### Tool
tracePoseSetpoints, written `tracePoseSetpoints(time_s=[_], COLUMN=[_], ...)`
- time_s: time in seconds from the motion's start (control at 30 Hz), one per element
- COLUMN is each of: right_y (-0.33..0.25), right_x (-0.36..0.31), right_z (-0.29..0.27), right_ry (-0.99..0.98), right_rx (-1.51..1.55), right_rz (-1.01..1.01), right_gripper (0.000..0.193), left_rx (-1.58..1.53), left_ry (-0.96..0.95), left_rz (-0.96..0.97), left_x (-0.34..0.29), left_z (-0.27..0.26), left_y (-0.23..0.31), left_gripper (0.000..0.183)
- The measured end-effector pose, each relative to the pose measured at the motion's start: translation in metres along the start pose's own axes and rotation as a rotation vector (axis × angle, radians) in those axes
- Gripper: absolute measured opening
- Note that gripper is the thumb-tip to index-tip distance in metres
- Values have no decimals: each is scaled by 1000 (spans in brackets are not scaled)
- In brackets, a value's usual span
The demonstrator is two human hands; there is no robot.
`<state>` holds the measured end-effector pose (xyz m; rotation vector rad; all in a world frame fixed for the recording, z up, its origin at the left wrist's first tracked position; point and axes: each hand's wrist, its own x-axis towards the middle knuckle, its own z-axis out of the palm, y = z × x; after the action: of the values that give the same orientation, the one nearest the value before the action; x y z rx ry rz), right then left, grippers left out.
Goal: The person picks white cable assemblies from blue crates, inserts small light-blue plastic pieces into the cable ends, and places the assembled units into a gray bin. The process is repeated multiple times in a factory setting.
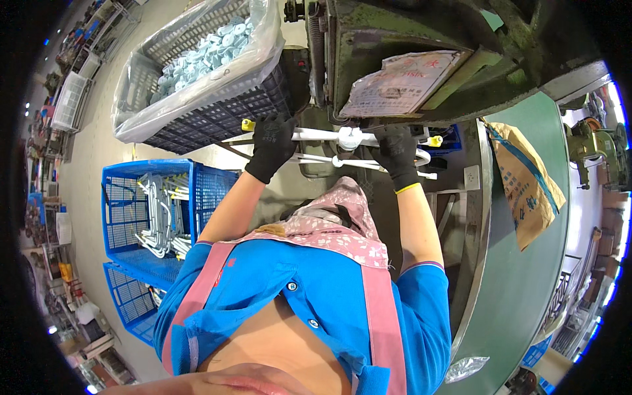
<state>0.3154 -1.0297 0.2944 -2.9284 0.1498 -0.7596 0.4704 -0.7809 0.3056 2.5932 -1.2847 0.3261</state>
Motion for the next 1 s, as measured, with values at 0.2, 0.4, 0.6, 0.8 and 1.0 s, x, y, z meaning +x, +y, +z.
tracePoseSetpoints(time_s=[0.2,0.4,0.6,0.8,1.0], right_y=[-3,-6,-4,-6,-26], right_x=[4,9,12,24,-21], right_z=[0,-5,-17,-45,-64], right_ry=[35,-18,11,-50,-207], right_rx=[-8,-90,145,36,3], right_rz=[-7,-37,31,-122,-156], right_gripper=[21,22,24,37,24], left_rx=[0,-135,-979,-1413,-1392], left_ry=[-59,178,-37,-1021,-957], left_rz=[-28,107,-50,-461,-504], left_x=[-1,-6,-120,-198,-225], left_z=[0,-10,61,213,214], left_y=[0,2,9,46,36], left_gripper=[35,36,31,48,46])
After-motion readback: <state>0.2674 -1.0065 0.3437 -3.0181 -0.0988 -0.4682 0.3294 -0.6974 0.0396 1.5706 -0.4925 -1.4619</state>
